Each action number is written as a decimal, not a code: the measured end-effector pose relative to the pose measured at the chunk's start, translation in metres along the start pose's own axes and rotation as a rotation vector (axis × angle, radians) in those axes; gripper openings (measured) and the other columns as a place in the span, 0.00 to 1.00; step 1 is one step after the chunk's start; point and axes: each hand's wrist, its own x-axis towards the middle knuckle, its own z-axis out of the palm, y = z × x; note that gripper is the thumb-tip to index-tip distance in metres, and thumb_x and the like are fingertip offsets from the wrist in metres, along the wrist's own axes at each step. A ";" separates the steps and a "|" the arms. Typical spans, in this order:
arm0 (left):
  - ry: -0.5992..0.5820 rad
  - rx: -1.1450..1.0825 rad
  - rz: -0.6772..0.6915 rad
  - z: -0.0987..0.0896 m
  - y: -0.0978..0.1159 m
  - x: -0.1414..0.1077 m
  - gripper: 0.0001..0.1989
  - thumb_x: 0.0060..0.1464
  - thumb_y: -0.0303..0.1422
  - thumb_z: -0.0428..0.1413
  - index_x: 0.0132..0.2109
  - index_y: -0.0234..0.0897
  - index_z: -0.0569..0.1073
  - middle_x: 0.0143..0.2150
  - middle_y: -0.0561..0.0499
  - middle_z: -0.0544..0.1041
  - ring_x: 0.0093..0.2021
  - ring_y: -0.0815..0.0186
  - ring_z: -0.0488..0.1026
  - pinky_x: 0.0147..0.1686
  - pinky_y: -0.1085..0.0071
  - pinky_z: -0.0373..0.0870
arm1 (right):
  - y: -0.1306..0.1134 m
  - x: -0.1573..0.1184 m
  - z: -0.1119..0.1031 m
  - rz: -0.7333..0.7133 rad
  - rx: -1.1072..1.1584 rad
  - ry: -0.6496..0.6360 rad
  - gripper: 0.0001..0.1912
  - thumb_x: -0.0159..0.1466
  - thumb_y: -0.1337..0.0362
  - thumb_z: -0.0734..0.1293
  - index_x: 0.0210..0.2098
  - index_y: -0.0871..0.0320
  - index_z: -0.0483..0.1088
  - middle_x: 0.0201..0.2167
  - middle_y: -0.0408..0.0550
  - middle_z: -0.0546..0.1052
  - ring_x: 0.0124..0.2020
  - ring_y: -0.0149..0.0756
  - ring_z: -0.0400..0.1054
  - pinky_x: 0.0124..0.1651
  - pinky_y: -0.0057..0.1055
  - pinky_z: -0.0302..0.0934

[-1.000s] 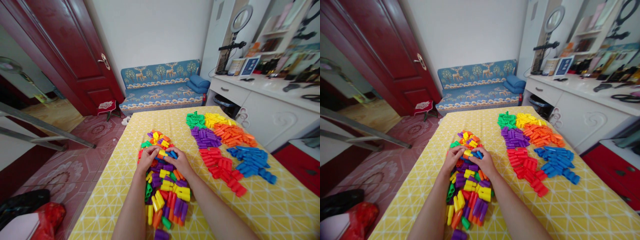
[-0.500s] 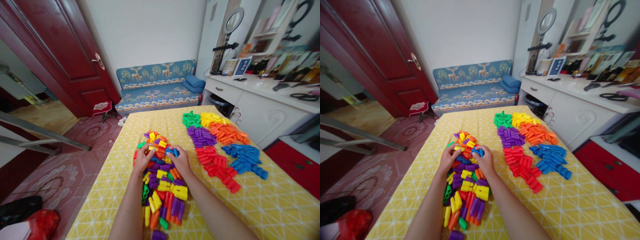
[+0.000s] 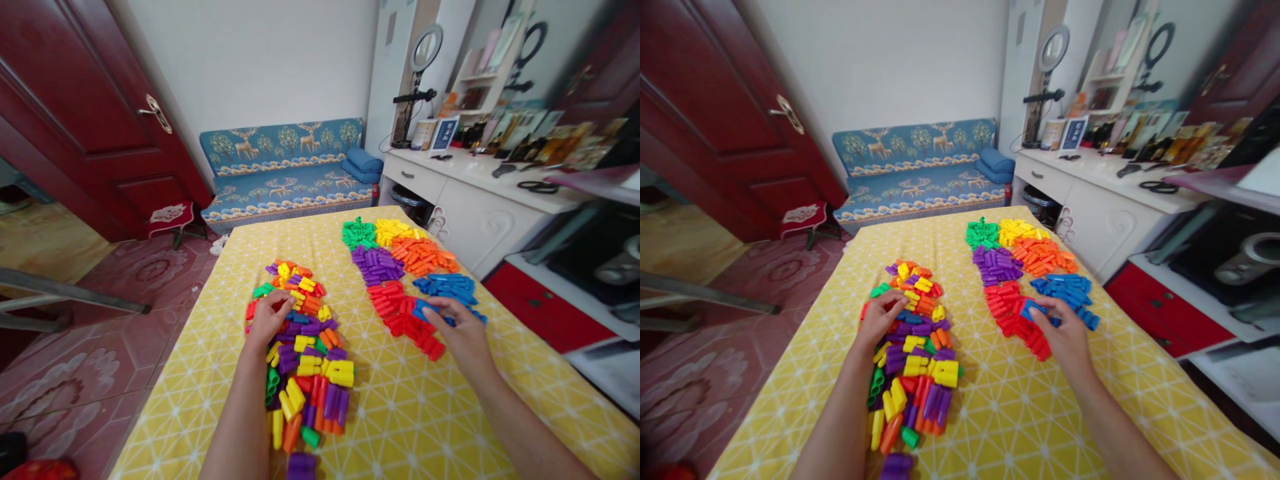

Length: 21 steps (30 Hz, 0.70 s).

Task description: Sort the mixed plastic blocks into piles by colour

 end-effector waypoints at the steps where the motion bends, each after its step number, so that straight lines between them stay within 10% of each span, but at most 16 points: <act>1: 0.003 0.004 0.003 0.000 0.000 0.000 0.11 0.54 0.39 0.56 0.31 0.36 0.76 0.37 0.47 0.78 0.39 0.61 0.74 0.44 0.66 0.69 | 0.012 0.002 -0.021 0.023 -0.087 0.049 0.20 0.51 0.48 0.70 0.35 0.56 0.73 0.33 0.49 0.77 0.32 0.39 0.69 0.39 0.36 0.63; 7: 0.021 0.004 -0.013 0.001 -0.001 0.001 0.11 0.53 0.40 0.57 0.32 0.36 0.76 0.37 0.47 0.78 0.39 0.61 0.74 0.44 0.65 0.69 | 0.072 0.008 -0.096 0.086 -0.320 -0.009 0.20 0.45 0.46 0.71 0.32 0.52 0.76 0.35 0.48 0.79 0.34 0.43 0.70 0.42 0.41 0.62; 11: 0.025 0.012 -0.016 0.002 -0.006 0.001 0.11 0.54 0.40 0.57 0.33 0.36 0.76 0.38 0.47 0.78 0.40 0.61 0.74 0.45 0.65 0.69 | 0.084 0.008 -0.097 0.000 -0.221 -0.099 0.17 0.48 0.50 0.71 0.33 0.53 0.76 0.42 0.50 0.78 0.42 0.44 0.71 0.47 0.39 0.62; 14: 0.026 0.017 -0.015 0.002 -0.009 0.001 0.12 0.54 0.41 0.57 0.33 0.36 0.76 0.38 0.47 0.78 0.40 0.61 0.74 0.45 0.65 0.69 | 0.082 0.013 -0.093 -0.024 -0.215 0.082 0.19 0.49 0.50 0.70 0.35 0.55 0.76 0.45 0.52 0.77 0.38 0.41 0.71 0.45 0.38 0.63; 18: 0.023 0.020 -0.019 0.002 -0.008 0.001 0.13 0.54 0.42 0.57 0.34 0.36 0.77 0.38 0.47 0.78 0.41 0.60 0.74 0.46 0.64 0.69 | 0.079 0.035 -0.095 0.266 -0.028 0.415 0.27 0.51 0.47 0.69 0.44 0.59 0.74 0.44 0.59 0.77 0.37 0.43 0.71 0.39 0.38 0.64; 21: 0.032 0.020 -0.023 0.003 -0.008 0.001 0.13 0.53 0.42 0.57 0.34 0.36 0.77 0.38 0.46 0.78 0.40 0.60 0.74 0.45 0.64 0.70 | 0.077 0.057 -0.095 0.411 0.203 0.366 0.32 0.59 0.44 0.61 0.49 0.64 0.72 0.51 0.69 0.72 0.44 0.46 0.72 0.40 0.38 0.65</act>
